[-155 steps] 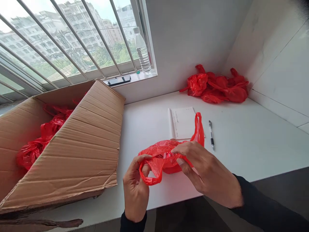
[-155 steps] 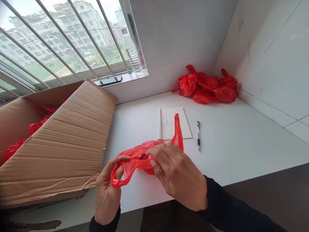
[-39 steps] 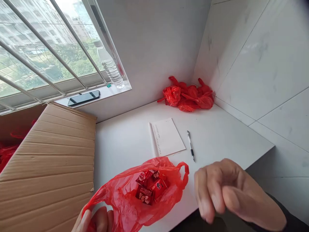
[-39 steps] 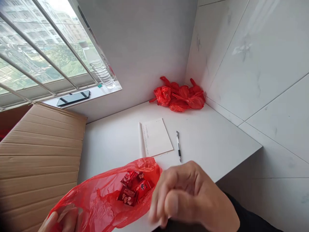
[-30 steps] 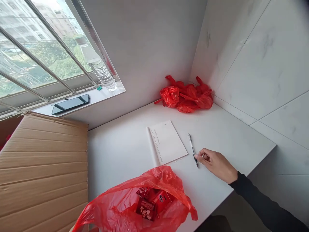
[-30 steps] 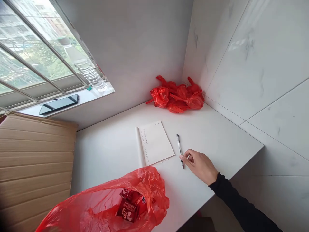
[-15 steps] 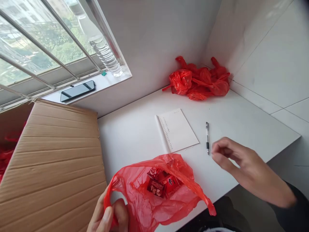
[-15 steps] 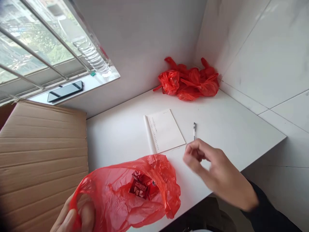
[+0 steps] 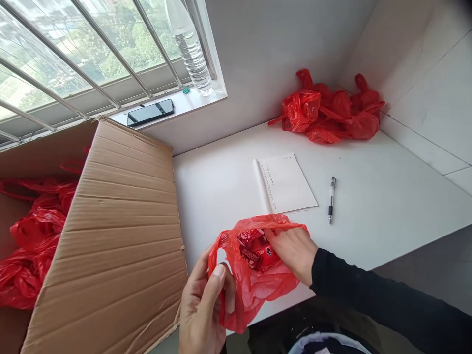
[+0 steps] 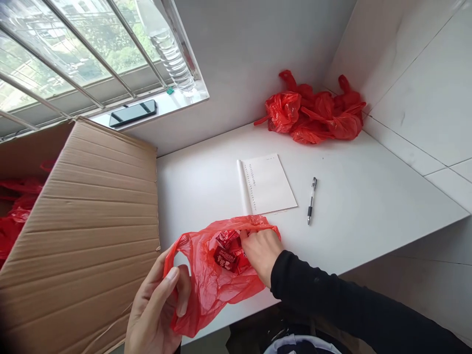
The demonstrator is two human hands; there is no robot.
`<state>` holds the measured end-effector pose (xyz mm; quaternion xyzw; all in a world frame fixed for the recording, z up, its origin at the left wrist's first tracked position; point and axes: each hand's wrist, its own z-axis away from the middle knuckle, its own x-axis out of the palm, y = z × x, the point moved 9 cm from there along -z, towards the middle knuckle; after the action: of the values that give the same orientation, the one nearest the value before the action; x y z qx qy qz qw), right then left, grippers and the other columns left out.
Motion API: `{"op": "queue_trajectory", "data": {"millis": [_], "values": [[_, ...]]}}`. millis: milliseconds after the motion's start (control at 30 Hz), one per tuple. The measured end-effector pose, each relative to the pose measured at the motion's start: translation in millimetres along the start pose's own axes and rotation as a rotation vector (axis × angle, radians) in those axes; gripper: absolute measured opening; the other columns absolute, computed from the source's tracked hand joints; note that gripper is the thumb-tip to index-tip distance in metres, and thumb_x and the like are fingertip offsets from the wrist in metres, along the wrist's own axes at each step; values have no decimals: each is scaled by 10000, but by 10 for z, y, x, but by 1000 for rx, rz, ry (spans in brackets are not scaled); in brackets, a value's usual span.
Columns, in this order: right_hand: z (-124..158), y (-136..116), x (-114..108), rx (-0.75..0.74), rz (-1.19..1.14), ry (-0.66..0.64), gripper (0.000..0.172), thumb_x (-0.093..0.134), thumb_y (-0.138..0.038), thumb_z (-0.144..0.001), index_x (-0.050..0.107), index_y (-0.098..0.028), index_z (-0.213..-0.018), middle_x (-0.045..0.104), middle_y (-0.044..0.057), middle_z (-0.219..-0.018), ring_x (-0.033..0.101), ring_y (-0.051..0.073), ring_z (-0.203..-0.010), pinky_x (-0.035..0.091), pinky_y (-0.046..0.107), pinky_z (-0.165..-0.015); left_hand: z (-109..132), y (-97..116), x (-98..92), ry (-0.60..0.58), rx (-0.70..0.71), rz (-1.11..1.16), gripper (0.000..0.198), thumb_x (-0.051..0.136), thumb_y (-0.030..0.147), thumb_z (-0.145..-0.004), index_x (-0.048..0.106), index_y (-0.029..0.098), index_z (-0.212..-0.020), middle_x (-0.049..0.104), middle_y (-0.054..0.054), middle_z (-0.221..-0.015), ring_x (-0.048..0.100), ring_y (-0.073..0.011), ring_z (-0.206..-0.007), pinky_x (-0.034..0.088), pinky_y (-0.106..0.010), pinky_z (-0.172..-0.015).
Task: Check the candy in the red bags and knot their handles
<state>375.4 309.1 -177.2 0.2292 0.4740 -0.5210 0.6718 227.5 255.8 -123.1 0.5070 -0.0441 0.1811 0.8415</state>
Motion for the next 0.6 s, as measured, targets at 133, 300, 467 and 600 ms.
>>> {"op": "queue_trajectory", "data": {"millis": [133,300,467,600], "values": [[3,67,21,17,52,44,595,584,35,-762,524,-130,-1330,728,168,-1021,692,293,-841,439,314,-581,-49,-34,-23,-20,12,-23,614,713,392,-858,508,224,-1411,504,66,-522,376,-88,-422,297,-219,-384],[-4,125,4,27,43,66,348,542,-3,-825,586,-157,-1134,727,106,-918,680,250,-767,380,297,-534,-52,-37,-21,-15,54,-47,518,725,393,-853,588,221,-1322,484,74,-519,370,-76,-436,334,-225,-455],[53,144,-27,19,31,44,283,532,23,-804,621,-132,-1023,712,88,-781,672,245,-663,333,299,-492,-25,-25,-15,-28,75,-43,512,706,387,-869,577,226,-1338,499,71,-517,378,-78,-428,311,-230,-437],[62,139,-2,-3,12,59,375,542,22,-793,617,-135,-1125,713,83,-802,674,260,-678,343,303,-510,-14,-23,14,-38,74,-44,547,690,379,-879,540,226,-1383,499,70,-504,384,-88,-433,292,-233,-413]]}}
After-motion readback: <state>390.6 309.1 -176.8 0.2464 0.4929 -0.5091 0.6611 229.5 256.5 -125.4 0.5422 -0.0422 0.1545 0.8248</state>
